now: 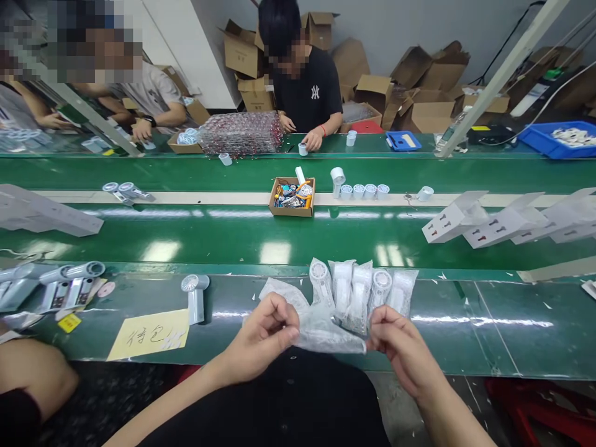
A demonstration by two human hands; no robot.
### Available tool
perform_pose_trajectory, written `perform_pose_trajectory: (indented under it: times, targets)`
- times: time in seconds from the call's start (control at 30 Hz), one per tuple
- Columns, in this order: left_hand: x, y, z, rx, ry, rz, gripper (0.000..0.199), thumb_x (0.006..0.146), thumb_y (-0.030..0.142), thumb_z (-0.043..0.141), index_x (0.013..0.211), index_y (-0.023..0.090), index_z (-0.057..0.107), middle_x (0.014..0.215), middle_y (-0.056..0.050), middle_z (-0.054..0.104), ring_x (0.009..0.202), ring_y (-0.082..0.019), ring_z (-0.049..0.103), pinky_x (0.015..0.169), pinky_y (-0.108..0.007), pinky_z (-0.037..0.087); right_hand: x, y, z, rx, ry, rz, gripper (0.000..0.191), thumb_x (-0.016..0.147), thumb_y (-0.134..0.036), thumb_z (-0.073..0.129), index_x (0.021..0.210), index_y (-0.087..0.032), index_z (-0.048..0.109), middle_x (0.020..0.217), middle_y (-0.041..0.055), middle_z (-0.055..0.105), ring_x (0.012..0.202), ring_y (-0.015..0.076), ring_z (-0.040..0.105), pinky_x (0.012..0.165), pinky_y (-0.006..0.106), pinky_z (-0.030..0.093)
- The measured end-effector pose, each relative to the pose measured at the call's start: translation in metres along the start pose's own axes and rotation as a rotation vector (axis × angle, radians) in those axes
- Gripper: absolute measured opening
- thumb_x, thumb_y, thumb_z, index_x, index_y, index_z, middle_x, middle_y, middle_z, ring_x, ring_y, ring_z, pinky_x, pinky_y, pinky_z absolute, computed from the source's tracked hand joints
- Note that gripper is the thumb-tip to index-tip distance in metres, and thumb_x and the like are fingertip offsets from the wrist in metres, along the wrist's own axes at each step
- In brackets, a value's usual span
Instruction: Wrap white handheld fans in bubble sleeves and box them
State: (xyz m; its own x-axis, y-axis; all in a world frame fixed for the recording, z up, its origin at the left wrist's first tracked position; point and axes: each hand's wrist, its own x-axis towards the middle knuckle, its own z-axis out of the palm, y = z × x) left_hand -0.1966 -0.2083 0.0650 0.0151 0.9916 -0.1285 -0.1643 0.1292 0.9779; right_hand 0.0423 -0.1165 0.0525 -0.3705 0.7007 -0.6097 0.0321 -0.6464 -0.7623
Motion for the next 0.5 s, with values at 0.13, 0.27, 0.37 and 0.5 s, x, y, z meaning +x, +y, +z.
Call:
perform_pose_trajectory:
  times: [0.13, 0.27, 0.37, 0.5]
  targets:
    - [0.001, 0.001, 0.028, 0.099, -0.344, 0.100, 0.012, 0.084, 0.023, 0.058, 0.089, 0.020, 0.047, 0.078, -0.001, 0.057, 0.069, -0.011, 0.054, 0.065, -0.024, 0.044, 0.029, 0.031, 0.022, 0.123, -0.136, 0.363, 0.039, 0.068, -0.052, 0.068, 0.093, -0.022, 0.065, 0.083, 0.0066, 0.067, 0.079, 0.0256, 0.064, 0.069, 0.041, 0.052]
    - [0.008, -0.007, 0.009, 0.311, -0.417, 0.040, 0.005, 0.083, 0.026, 0.058, 0.084, 0.021, 0.056, 0.079, 0.000, 0.063, 0.073, -0.013, 0.058, 0.070, -0.025, 0.047, 0.054, 0.057, 0.047, -0.077, -0.364, 0.284, 0.053, 0.056, -0.030, 0.080, 0.106, -0.024, 0.062, 0.081, 0.0020, 0.069, 0.081, 0.0255, 0.065, 0.077, 0.038, 0.050]
    - [0.002, -0.023, -0.068, 0.598, 0.322, -0.120, 0.020, 0.083, 0.038, 0.053, 0.079, 0.019, 0.059, 0.081, -0.004, 0.065, 0.081, -0.020, 0.060, 0.077, -0.033, 0.047, 0.076, 0.055, 0.043, -0.175, -0.204, -0.012, 0.085, 0.058, -0.028, 0.080, 0.133, -0.026, 0.039, 0.109, 0.0067, 0.065, 0.096, 0.0265, 0.063, 0.088, 0.041, 0.047]
    - [-0.021, -0.064, -0.190, 0.823, 1.193, -0.634, 0.032, 0.067, 0.039, 0.064, 0.086, 0.014, 0.058, 0.107, -0.019, 0.061, 0.124, -0.042, 0.040, 0.095, -0.050, 0.037, 0.119, 0.054, 0.028, -0.505, 0.153, -0.432, 0.093, 0.063, -0.029, 0.073, 0.141, -0.020, 0.023, 0.138, 0.0155, 0.042, 0.124, 0.0296, 0.045, 0.107, 0.046, 0.032]
